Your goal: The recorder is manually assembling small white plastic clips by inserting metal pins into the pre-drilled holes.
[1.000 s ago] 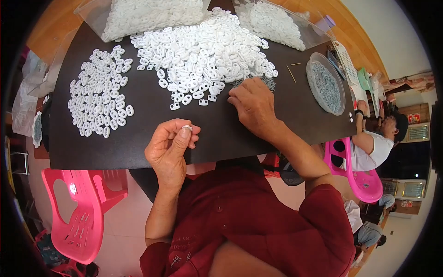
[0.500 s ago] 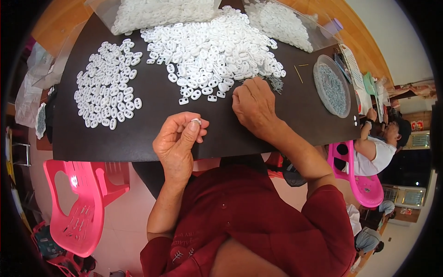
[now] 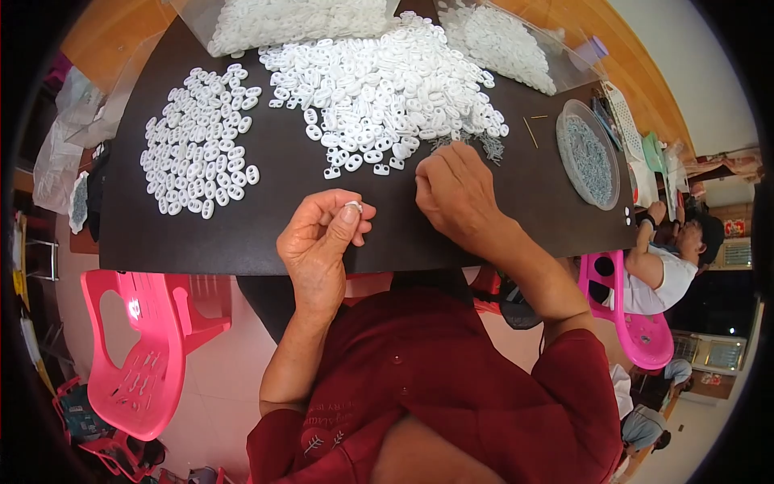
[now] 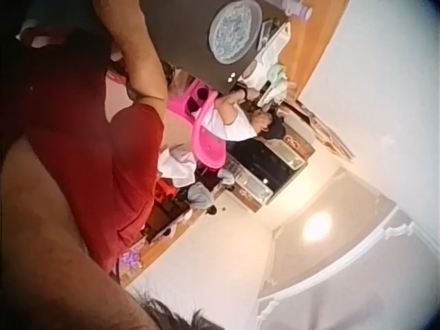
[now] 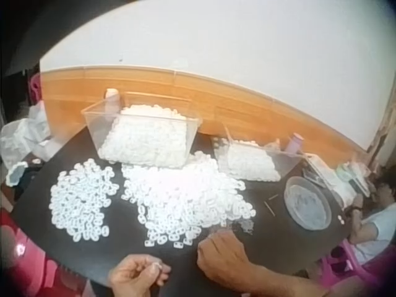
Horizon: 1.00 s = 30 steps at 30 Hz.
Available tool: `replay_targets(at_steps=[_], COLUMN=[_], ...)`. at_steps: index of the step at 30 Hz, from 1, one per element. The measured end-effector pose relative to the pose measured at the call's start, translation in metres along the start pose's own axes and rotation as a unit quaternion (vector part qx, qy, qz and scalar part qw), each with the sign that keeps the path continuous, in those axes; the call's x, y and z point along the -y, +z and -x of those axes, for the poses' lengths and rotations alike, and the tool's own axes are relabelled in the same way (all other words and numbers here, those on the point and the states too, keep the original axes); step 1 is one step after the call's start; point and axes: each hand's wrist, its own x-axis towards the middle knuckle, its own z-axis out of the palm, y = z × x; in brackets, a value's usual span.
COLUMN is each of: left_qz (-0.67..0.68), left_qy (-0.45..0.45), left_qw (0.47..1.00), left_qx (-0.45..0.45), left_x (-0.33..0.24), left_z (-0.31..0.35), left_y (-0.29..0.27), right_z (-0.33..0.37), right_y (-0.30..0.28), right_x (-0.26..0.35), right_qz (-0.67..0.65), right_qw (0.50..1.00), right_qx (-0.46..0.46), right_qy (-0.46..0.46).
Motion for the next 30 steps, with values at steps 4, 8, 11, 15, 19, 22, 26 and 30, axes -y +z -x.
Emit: replay_targets(at_steps=[4, 8, 11, 15, 19, 22, 26, 30], left_qz=[-0.001, 0.006, -0.003, -0.023, -0.070, -0.097, -0.125, -0.172], left_qy=[-0.009, -0.027, -0.033, -0.030, -0.013, 0.004, 0.008, 0.054], left_qw=[1.000, 1.000, 0.999, 0.999, 0.997, 0.995, 0.992, 0.984], left_qx=[0.003, -0.005, -0.006, 0.012, 0.025, 0.024, 0.017, 0.015], left_x=[-0.003, -0.003, -0.004, -0.004, -0.004, -0.004, -0.006, -0.004], left_z=[-0.001, -0.003, 0.000, 0.000, 0.003, 0.006, 0.007, 0.006], left_y=[0.003, 0.004, 0.007, 0.005, 0.004, 0.005, 0.005, 0.006], right_z=[-0.005, -0.012, -0.017, -0.018, -0.018, -0.020, -0.022, -0.022], right_y=[-0.010, -0.014, -0.020, -0.018, -0.017, -0.018, -0.018, -0.018], right_x=[0.016, 0.032, 0.035, 0.033, 0.033, 0.034, 0.034, 0.035], right_qz=[-0.114, -0.324, -0.420, -0.450, -0.458, -0.479, -0.473, -0.488], right_qw=[0.993, 0.926, 0.869, 0.851, 0.848, 0.828, 0.829, 0.809], right_qx=[0.007, 0.066, 0.096, 0.109, 0.110, 0.118, 0.135, 0.151], right_qy=[0.042, 0.182, 0.243, 0.247, 0.244, 0.267, 0.269, 0.290])
